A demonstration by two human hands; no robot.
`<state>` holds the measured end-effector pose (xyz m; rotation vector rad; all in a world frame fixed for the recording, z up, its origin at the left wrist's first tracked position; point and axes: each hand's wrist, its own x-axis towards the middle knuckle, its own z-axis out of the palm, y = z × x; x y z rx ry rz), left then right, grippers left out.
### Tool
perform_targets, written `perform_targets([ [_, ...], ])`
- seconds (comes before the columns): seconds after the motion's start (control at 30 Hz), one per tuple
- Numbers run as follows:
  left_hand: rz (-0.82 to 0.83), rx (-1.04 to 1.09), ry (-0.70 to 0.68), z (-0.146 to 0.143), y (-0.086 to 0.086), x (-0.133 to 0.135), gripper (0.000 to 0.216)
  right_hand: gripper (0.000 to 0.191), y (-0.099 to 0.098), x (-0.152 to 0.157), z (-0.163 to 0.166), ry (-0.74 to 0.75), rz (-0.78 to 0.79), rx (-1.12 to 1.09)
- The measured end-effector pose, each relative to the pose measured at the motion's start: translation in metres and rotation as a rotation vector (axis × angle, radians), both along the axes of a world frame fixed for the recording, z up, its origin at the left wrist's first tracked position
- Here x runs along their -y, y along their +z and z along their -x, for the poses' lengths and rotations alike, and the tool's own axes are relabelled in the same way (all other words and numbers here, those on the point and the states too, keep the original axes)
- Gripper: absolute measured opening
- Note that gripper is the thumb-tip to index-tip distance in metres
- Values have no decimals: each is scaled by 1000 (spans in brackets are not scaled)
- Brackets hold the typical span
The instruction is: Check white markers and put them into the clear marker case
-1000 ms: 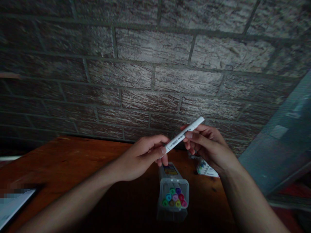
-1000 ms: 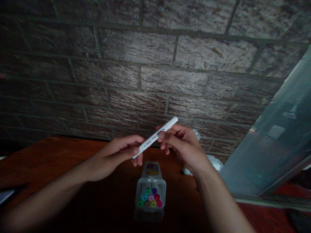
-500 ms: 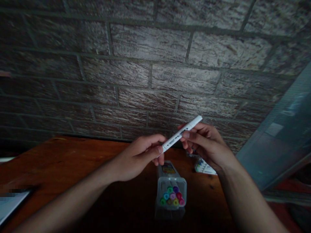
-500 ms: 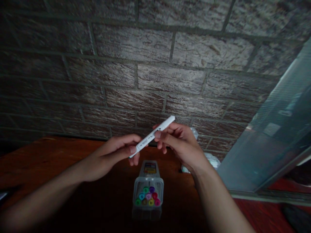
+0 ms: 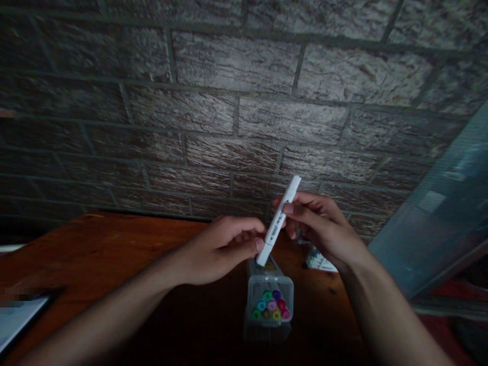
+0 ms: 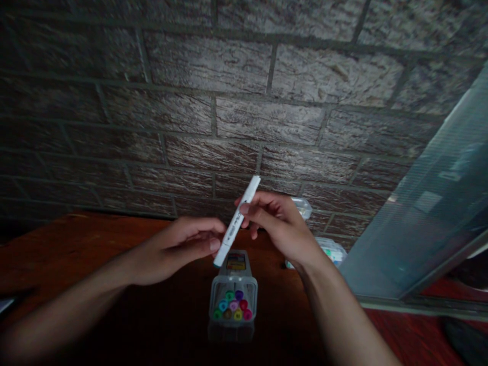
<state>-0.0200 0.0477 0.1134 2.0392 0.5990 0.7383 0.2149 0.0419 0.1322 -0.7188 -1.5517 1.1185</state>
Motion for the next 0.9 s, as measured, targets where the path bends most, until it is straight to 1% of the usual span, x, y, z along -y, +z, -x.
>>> perform_targets([
  [0.07, -27, 19, 55, 1, 1, -3, 30, 20, -1, 0, 0, 37, 20, 45],
  [0.17, -66, 186, 179, 2, 2, -9, 27, 26, -2, 2, 1, 129, 50, 175],
  [0.23, -32, 295, 167, 2, 2, -11, 36, 29, -4, 4, 4, 214, 39, 288],
  [0.3, 27, 320, 108, 1, 2, -11, 42, 31, -6, 5, 8, 283, -2, 369],
  [0.37, 57, 293, 75, 0, 1, -11, 32, 32, -7, 5, 10, 309, -31, 409],
  [0.4, 58, 282, 78, 0, 1, -12, 24, 33, -8, 5, 10, 310, -17, 413],
  [0.47, 58, 300, 108, 2, 2, -14, 17, 35, -7, 3, 6, 297, 59, 396],
  [0.53, 60, 366, 166, 4, 3, -17, 17, 36, -5, 1, -2, 252, 137, 337],
  [0.6, 65, 448, 231, 8, 3, -21, 17, 37, -2, -2, -11, 158, 134, 236],
  [0.7, 73, 517, 286, 12, 1, -25, 17, 33, 0, -6, -21, 48, 98, 135],
  [0.8, 77, 496, 298, 15, -5, -24, 19, 30, -2, -8, -23, -8, 86, 127],
  [0.9, 84, 418, 307, 17, -15, -17, 23, 28, -10, -6, -20, -37, 106, 94],
])
